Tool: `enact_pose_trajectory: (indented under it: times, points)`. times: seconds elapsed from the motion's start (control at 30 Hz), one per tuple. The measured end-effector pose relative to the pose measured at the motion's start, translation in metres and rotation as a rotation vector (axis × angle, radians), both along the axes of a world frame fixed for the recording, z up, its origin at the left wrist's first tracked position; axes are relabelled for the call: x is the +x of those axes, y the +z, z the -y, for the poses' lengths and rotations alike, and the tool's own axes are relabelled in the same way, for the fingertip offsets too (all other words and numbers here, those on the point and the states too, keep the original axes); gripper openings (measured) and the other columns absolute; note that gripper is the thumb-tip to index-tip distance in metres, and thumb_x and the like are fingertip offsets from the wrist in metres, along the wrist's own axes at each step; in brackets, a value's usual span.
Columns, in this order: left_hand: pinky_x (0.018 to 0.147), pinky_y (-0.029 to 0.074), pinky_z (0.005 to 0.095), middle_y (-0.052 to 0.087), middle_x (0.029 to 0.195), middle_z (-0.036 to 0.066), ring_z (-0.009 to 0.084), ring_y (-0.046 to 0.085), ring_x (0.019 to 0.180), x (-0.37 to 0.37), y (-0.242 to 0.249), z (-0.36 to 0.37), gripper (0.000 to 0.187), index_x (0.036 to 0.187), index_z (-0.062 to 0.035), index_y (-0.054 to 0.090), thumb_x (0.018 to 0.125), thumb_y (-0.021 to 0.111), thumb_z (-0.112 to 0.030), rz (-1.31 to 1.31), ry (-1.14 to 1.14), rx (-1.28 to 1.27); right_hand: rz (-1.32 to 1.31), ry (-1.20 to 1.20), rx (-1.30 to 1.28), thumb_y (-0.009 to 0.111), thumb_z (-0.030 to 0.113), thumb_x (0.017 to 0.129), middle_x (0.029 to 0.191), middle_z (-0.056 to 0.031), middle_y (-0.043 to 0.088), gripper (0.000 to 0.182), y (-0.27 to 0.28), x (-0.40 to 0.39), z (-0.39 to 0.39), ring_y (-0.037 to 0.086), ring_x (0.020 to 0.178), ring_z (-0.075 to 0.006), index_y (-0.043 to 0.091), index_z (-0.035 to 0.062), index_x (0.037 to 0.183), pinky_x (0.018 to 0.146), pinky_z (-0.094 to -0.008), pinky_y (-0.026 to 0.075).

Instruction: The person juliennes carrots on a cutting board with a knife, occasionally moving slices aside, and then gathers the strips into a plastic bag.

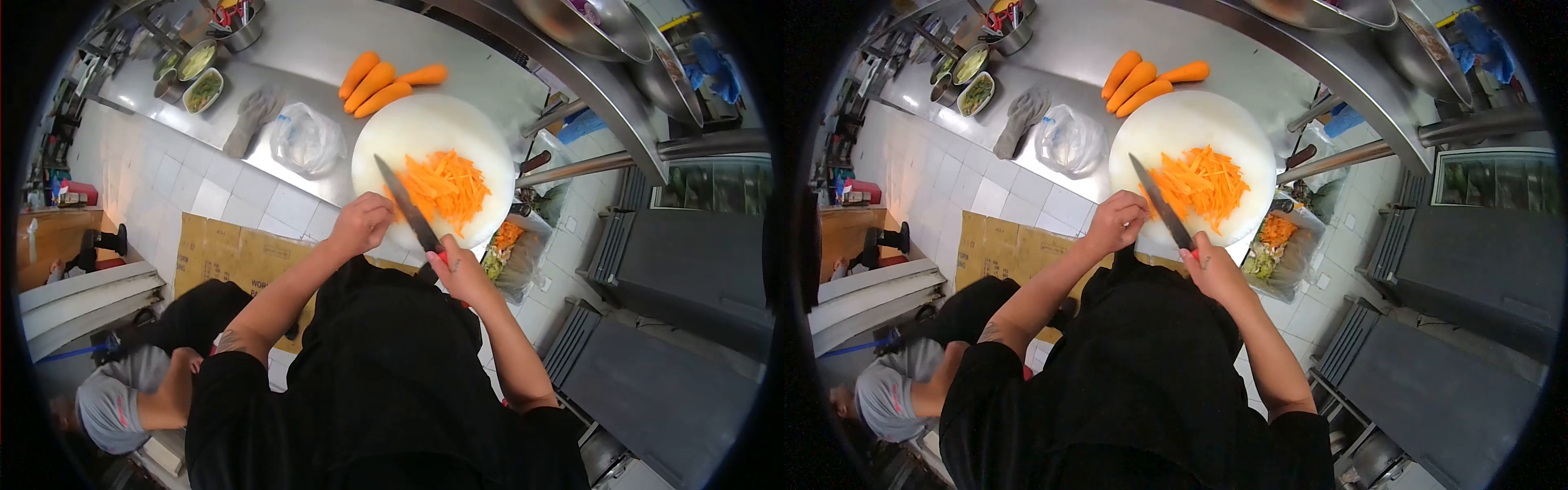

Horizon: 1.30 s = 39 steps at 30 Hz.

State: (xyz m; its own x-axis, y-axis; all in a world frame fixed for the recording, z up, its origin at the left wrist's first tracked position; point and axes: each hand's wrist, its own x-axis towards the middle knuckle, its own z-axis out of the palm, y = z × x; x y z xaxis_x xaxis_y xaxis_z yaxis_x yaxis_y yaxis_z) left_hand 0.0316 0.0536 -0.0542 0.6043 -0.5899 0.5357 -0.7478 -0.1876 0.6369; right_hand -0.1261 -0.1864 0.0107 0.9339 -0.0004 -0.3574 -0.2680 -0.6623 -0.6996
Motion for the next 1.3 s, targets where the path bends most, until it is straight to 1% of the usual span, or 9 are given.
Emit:
enact_pose_trajectory:
  times: [0.13,0.37,0.47,0.57,0.6,0.7,0.73,0.93,1.3]
  points:
    - [0.084,0.062,0.0412,0.076,0.105,0.006,0.0310,0.074,0.099,0.012,0.001,0.010,0.017,0.091,-0.0063,0.074,0.081,0.080,0.007,-0.006,-0.025,0.097,0.042,-0.106,-0.073,0.068,0.031,0.114,0.095,-0.0266,0.080,0.039,0.035,0.000,0.019,0.078,0.090,-0.0511,0.054,0.0025,0.137,0.080,-0.0575,0.060]
    - [0.086,0.060,0.0400,0.074,0.111,0.005,0.0293,0.072,0.103,0.020,0.001,0.028,0.021,0.102,-0.0098,0.076,0.084,0.080,0.001,0.110,0.050,0.048,0.171,-0.122,-0.208,0.072,0.029,0.110,0.101,-0.0227,0.081,0.036,0.066,-0.007,0.025,0.078,0.095,-0.0477,0.056,0.0105,0.137,0.083,-0.0579,0.059]
    - [0.099,0.058,0.0442,0.074,0.124,0.009,0.0347,0.070,0.116,0.003,0.017,0.013,0.033,0.115,-0.0144,0.083,0.084,0.085,-0.006,0.021,0.171,0.040,0.189,-0.137,-0.230,0.074,0.027,0.108,0.106,-0.0215,0.081,0.037,0.071,-0.012,0.026,0.079,0.098,-0.0466,0.056,0.0127,0.137,0.084,-0.0567,0.059]
    - [0.114,0.050,0.0526,0.069,0.145,0.012,0.0408,0.062,0.133,-0.015,0.052,0.015,0.044,0.128,-0.0203,0.083,0.084,0.090,-0.017,0.145,0.107,0.071,0.180,-0.127,-0.267,0.075,0.026,0.107,0.109,-0.0212,0.081,0.037,0.068,-0.016,0.027,0.079,0.100,-0.0459,0.056,0.0131,0.137,0.086,-0.0563,0.059]
    - [0.128,0.036,0.0620,0.058,0.163,0.013,0.0440,0.051,0.149,-0.019,0.054,0.017,0.050,0.142,-0.0283,0.081,0.093,0.086,-0.036,0.119,-0.005,0.102,0.182,-0.122,-0.260,0.076,0.025,0.106,0.110,-0.0213,0.081,0.038,0.069,-0.016,0.026,0.079,0.101,-0.0456,0.056,0.0129,0.136,0.086,-0.0561,0.059]
    - [0.134,0.023,0.0680,0.048,0.174,0.013,0.0436,0.041,0.160,-0.032,0.061,0.031,0.054,0.152,-0.0360,0.075,0.100,0.076,-0.050,0.229,-0.064,0.280,0.185,-0.110,-0.235,0.077,0.024,0.105,0.112,-0.0211,0.081,0.038,0.071,-0.016,0.025,0.078,0.103,-0.0447,0.058,0.0128,0.135,0.086,-0.0549,0.059]
    - [0.134,0.012,0.0759,0.037,0.183,0.012,0.0448,0.030,0.168,-0.029,0.054,0.035,0.059,0.160,-0.0411,0.067,0.104,0.068,-0.059,0.170,-0.104,0.356,0.184,-0.111,-0.224,0.078,0.024,0.105,0.111,-0.0207,0.081,0.037,0.070,-0.017,0.026,0.078,0.104,-0.0444,0.059,0.0131,0.135,0.087,-0.0542,0.059]
    - [0.130,0.015,0.0841,0.031,0.188,0.008,0.0449,0.025,0.172,-0.008,0.061,0.055,0.061,0.162,-0.0430,0.062,0.104,0.070,-0.060,0.224,-0.187,0.509,0.264,-0.078,-0.274,0.080,0.020,0.103,0.109,-0.0194,0.081,0.035,0.072,-0.021,0.032,0.078,0.101,-0.0434,0.060,0.0114,0.131,0.084,-0.0537,0.060]
    - [0.130,0.013,0.0845,0.025,0.190,0.009,0.0472,0.019,0.174,0.029,0.060,0.065,0.072,0.165,-0.0477,0.058,0.097,0.077,-0.062,0.263,-0.295,0.586,0.390,-0.064,-0.327,0.083,0.012,0.095,0.104,-0.0147,0.078,0.029,0.071,-0.045,0.048,0.077,0.095,-0.0398,0.066,0.0105,0.118,0.078,-0.0511,0.061]
